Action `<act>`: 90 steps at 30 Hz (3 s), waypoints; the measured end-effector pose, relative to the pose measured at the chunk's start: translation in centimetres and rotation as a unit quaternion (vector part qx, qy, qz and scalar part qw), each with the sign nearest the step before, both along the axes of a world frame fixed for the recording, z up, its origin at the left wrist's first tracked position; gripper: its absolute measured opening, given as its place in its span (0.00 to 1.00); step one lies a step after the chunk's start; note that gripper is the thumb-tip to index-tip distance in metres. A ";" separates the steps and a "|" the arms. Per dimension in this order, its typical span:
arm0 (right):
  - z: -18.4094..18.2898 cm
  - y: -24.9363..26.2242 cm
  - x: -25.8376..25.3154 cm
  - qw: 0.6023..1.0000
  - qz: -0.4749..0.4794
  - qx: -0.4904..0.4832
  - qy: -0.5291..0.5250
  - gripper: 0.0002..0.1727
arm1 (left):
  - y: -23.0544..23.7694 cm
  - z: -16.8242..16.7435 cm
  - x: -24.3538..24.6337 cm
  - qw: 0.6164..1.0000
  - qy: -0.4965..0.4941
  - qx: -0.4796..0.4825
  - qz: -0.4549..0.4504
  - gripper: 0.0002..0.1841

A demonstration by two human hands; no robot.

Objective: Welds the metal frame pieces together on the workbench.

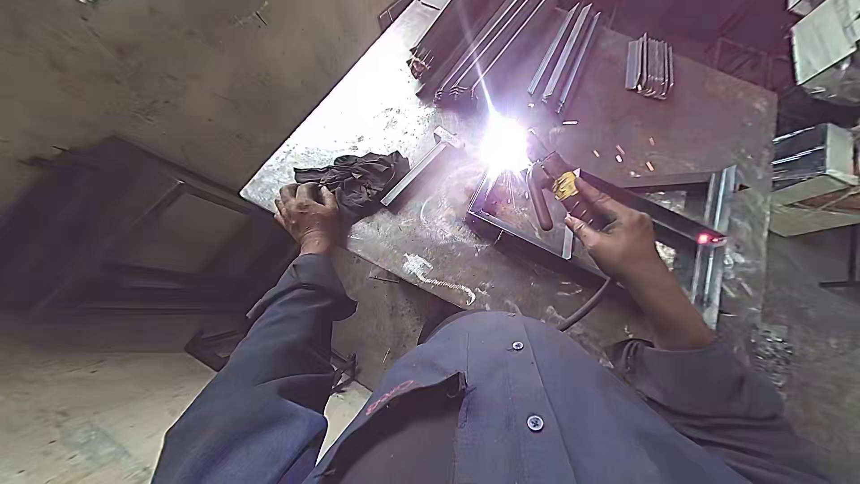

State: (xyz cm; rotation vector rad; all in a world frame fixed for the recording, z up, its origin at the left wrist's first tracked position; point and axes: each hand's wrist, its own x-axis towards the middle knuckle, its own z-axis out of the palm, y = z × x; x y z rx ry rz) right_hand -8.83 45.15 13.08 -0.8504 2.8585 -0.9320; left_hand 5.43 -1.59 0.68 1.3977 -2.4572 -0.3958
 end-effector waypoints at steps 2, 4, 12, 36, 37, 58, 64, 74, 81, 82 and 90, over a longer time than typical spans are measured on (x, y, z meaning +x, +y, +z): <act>0.1 0.0 0.1 1.000 -0.009 0.003 -0.009 0.34 | 0.2 0.2 0.0 1.000 -0.001 -0.001 0.003 0.24; 0.1 0.0 0.1 1.000 -0.008 0.001 -0.015 0.34 | 0.1 0.1 0.0 1.000 -0.004 -0.002 0.005 0.24; 0.0 0.0 0.0 1.000 -0.002 0.011 -0.002 0.33 | -0.4 -0.5 0.0 1.000 0.000 -0.009 0.003 0.24; 0.4 -0.3 0.1 1.000 -0.014 0.020 -0.009 0.33 | -0.6 -0.8 0.0 1.000 -0.002 -0.010 0.004 0.24; 0.4 -0.3 0.1 1.000 -0.018 0.020 -0.016 0.33 | -0.5 -0.8 0.0 1.000 -0.001 -0.009 0.005 0.24; 0.6 -0.3 0.2 0.999 -0.021 -0.002 -0.048 0.33 | -0.3 -0.3 0.1 1.000 -0.012 -0.013 -0.011 0.25; 0.5 -0.4 0.2 0.999 -0.024 0.019 -0.032 0.32 | -0.1 -0.1 0.0 1.000 -0.012 -0.007 0.006 0.24; 0.2 -0.7 0.0 0.999 -0.008 0.030 -0.013 0.33 | -0.3 -0.4 0.0 1.000 -0.006 -0.006 0.004 0.24; 0.4 -0.6 0.1 0.999 -0.020 0.030 -0.023 0.32 | -0.3 -0.4 0.0 1.000 -0.010 -0.009 0.006 0.24; 0.4 -0.6 0.1 0.999 -0.021 0.030 -0.025 0.32 | -0.2 -0.4 0.0 1.000 -0.006 -0.009 0.005 0.24; 0.4 -0.3 0.1 0.999 -0.021 0.030 -0.041 0.32 | -0.4 -0.6 0.0 1.000 -0.001 -0.011 0.003 0.24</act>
